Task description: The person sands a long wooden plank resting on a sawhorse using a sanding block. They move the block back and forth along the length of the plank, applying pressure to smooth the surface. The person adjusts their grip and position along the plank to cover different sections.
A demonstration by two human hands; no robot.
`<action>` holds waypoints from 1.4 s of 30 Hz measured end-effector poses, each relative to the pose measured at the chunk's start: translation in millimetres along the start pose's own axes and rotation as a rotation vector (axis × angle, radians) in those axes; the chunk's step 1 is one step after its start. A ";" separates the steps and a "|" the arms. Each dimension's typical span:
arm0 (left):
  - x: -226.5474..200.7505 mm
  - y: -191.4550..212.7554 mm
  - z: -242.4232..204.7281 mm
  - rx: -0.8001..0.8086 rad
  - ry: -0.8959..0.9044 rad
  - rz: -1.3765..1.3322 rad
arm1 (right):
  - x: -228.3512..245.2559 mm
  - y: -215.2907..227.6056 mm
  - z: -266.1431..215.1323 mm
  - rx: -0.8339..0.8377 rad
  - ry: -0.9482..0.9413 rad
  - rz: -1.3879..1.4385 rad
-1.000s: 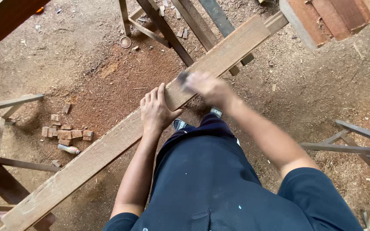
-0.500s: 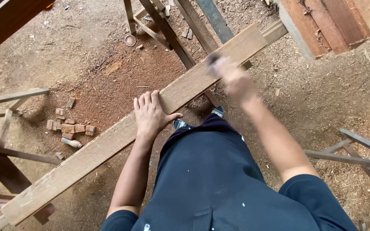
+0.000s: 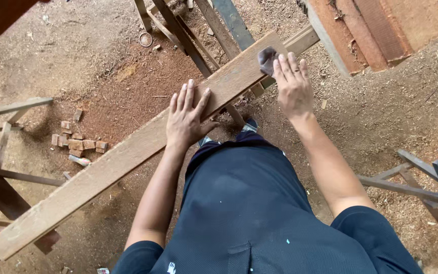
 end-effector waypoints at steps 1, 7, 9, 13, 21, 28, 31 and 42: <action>-0.5 0.3 0.3 0.013 0.007 0.027 | -1.2 5.1 -4.0 -0.136 0.019 -0.369; -4.0 3.9 0.1 -0.066 0.050 0.030 | 60.3 -9.7 -2.0 -0.199 0.264 0.190; -2.2 0.2 -2.8 -0.076 0.082 0.041 | 39.8 -18.0 -3.5 -0.105 0.219 0.100; -1.4 -6.3 1.0 -0.077 0.112 0.029 | -44.6 -14.6 -4.1 -0.086 0.076 -0.174; 4.7 -10.9 -16.4 -0.479 -0.102 -0.177 | 103.3 -49.3 -11.2 0.111 0.542 0.499; -45.5 -39.8 -11.5 -0.430 -0.057 -0.086 | 60.5 -77.2 -9.2 0.659 0.429 0.652; -58.9 -37.2 0.7 -0.533 0.050 -0.104 | 25.7 -51.4 -4.1 0.236 0.507 0.551; -63.7 -44.5 3.0 -0.587 0.128 -0.177 | -50.5 -66.8 13.9 0.248 0.060 0.058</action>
Point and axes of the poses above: each hand's wrist, its own z-axis towards the middle knuckle, its own y-axis out of the back of the hand, x = y × z, the point moved 4 cm from there along z, towards the middle knuckle, and after that the axes turned 5 degrees about x, right-handed, at the moved point
